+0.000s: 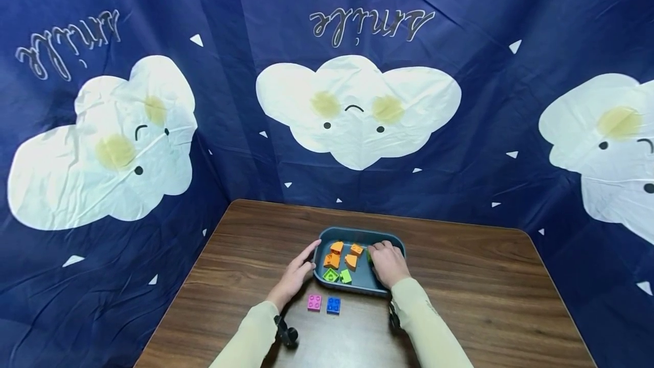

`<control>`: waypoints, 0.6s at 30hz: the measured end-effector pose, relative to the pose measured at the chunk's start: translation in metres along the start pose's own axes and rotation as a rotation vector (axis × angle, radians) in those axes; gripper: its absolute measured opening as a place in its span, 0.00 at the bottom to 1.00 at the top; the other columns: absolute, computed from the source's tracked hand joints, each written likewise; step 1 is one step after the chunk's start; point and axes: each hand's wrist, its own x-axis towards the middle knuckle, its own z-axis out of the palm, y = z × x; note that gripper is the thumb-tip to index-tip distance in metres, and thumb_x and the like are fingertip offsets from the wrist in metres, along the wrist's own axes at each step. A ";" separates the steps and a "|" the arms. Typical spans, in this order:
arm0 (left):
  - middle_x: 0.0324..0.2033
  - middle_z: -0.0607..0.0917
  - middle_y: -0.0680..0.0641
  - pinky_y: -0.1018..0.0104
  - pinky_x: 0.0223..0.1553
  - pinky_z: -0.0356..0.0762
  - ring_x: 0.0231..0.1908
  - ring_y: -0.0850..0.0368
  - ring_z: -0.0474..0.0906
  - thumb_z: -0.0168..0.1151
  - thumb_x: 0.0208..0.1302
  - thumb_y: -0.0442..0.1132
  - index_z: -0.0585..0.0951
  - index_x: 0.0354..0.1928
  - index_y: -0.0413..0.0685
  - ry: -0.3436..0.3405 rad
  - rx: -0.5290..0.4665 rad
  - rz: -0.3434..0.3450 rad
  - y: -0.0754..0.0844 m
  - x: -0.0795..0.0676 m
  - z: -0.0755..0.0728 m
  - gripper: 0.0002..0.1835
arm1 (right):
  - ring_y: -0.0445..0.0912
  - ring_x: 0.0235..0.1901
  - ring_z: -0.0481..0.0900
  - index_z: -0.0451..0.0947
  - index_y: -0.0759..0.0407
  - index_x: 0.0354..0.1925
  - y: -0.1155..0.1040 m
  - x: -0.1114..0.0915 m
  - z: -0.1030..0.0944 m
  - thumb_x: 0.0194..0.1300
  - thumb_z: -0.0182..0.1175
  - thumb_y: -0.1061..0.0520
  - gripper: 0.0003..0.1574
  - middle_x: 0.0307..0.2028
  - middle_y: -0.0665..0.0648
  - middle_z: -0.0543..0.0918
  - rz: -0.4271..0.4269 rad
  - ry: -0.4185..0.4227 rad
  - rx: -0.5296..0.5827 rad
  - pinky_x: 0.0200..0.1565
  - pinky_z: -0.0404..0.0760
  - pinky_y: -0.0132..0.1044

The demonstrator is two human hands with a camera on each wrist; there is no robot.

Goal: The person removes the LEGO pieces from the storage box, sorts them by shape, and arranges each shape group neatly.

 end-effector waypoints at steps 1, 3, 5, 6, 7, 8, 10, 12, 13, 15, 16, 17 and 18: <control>0.21 0.67 0.54 0.61 0.43 0.69 0.25 0.55 0.67 0.51 0.75 0.37 0.67 0.79 0.75 -0.002 0.001 0.001 0.000 0.000 0.000 0.34 | 0.62 0.56 0.81 0.85 0.61 0.53 0.000 0.000 0.001 0.56 0.79 0.60 0.26 0.51 0.62 0.87 0.005 0.002 0.001 0.53 0.82 0.59; 0.20 0.67 0.55 0.61 0.41 0.70 0.25 0.55 0.67 0.51 0.76 0.36 0.66 0.79 0.74 -0.005 -0.001 0.006 0.000 0.000 0.000 0.34 | 0.60 0.54 0.81 0.86 0.60 0.52 0.001 -0.001 0.003 0.56 0.80 0.59 0.25 0.50 0.61 0.88 0.011 0.012 -0.001 0.52 0.82 0.58; 0.22 0.68 0.54 0.62 0.41 0.70 0.25 0.55 0.67 0.51 0.76 0.37 0.66 0.79 0.73 -0.003 -0.001 0.006 0.000 0.000 0.001 0.34 | 0.60 0.52 0.81 0.85 0.59 0.50 0.001 0.000 0.003 0.55 0.80 0.59 0.23 0.48 0.60 0.88 0.012 0.016 -0.003 0.50 0.82 0.57; 0.23 0.68 0.53 0.62 0.41 0.70 0.25 0.55 0.66 0.51 0.76 0.37 0.66 0.79 0.74 -0.003 0.001 0.005 0.000 0.000 0.001 0.34 | 0.59 0.50 0.82 0.85 0.58 0.49 0.001 0.000 0.004 0.55 0.80 0.60 0.23 0.47 0.60 0.88 0.012 0.015 -0.006 0.49 0.82 0.57; 0.24 0.68 0.51 0.62 0.40 0.69 0.25 0.55 0.66 0.51 0.76 0.37 0.66 0.79 0.74 -0.002 0.001 0.005 0.000 0.000 0.001 0.34 | 0.59 0.49 0.82 0.85 0.58 0.48 0.001 0.000 0.003 0.56 0.79 0.60 0.22 0.46 0.59 0.88 0.010 0.011 -0.009 0.48 0.82 0.56; 0.28 0.71 0.52 0.62 0.41 0.69 0.25 0.55 0.67 0.51 0.76 0.37 0.67 0.79 0.74 0.000 0.000 0.006 0.000 0.000 0.001 0.34 | 0.58 0.48 0.81 0.85 0.57 0.48 0.001 -0.001 0.003 0.56 0.79 0.60 0.21 0.45 0.59 0.88 0.009 0.006 -0.012 0.47 0.82 0.56; 0.30 0.72 0.51 0.62 0.42 0.69 0.26 0.56 0.67 0.51 0.76 0.37 0.67 0.79 0.75 0.001 -0.005 0.001 0.001 0.000 0.001 0.34 | 0.58 0.47 0.81 0.84 0.56 0.48 0.000 -0.001 0.002 0.57 0.78 0.61 0.20 0.45 0.59 0.89 0.006 -0.005 -0.013 0.47 0.82 0.56; 0.29 0.71 0.51 0.61 0.42 0.68 0.26 0.56 0.67 0.51 0.76 0.37 0.67 0.79 0.74 -0.001 -0.011 0.001 0.001 -0.001 0.000 0.34 | 0.57 0.47 0.81 0.84 0.55 0.48 0.000 -0.002 0.001 0.57 0.78 0.61 0.20 0.45 0.58 0.89 0.000 -0.010 -0.011 0.47 0.81 0.56; 0.29 0.72 0.52 0.61 0.43 0.68 0.26 0.55 0.67 0.51 0.76 0.37 0.67 0.79 0.73 -0.002 -0.014 0.001 0.001 -0.001 0.001 0.34 | 0.57 0.46 0.81 0.84 0.55 0.48 0.000 -0.002 0.001 0.57 0.78 0.61 0.20 0.45 0.58 0.89 -0.003 -0.007 -0.008 0.47 0.81 0.56; 0.24 0.68 0.52 0.60 0.42 0.68 0.26 0.55 0.66 0.51 0.76 0.36 0.67 0.79 0.73 -0.007 -0.018 -0.003 0.002 -0.001 0.001 0.34 | 0.56 0.46 0.80 0.84 0.54 0.47 -0.001 -0.003 -0.001 0.57 0.79 0.60 0.20 0.45 0.57 0.89 -0.009 0.004 -0.001 0.47 0.81 0.55; 0.23 0.68 0.53 0.60 0.42 0.68 0.25 0.54 0.66 0.51 0.76 0.36 0.67 0.79 0.73 -0.007 -0.018 -0.005 0.002 -0.001 0.001 0.34 | 0.56 0.46 0.80 0.84 0.54 0.47 -0.001 -0.004 -0.002 0.57 0.79 0.59 0.20 0.44 0.57 0.89 -0.012 0.011 0.004 0.47 0.80 0.55; 0.21 0.67 0.53 0.60 0.43 0.68 0.25 0.54 0.66 0.51 0.76 0.37 0.67 0.79 0.74 -0.008 -0.017 -0.008 0.002 -0.001 0.001 0.34 | 0.56 0.47 0.80 0.84 0.54 0.48 -0.001 -0.004 -0.002 0.57 0.79 0.58 0.21 0.45 0.57 0.88 -0.014 0.018 0.012 0.48 0.80 0.55; 0.21 0.67 0.53 0.60 0.43 0.68 0.26 0.54 0.67 0.51 0.76 0.37 0.67 0.79 0.74 -0.007 -0.015 -0.010 0.002 -0.001 0.001 0.34 | 0.55 0.47 0.80 0.84 0.54 0.49 -0.001 -0.005 -0.003 0.58 0.79 0.57 0.21 0.45 0.57 0.88 -0.016 0.027 0.022 0.48 0.80 0.54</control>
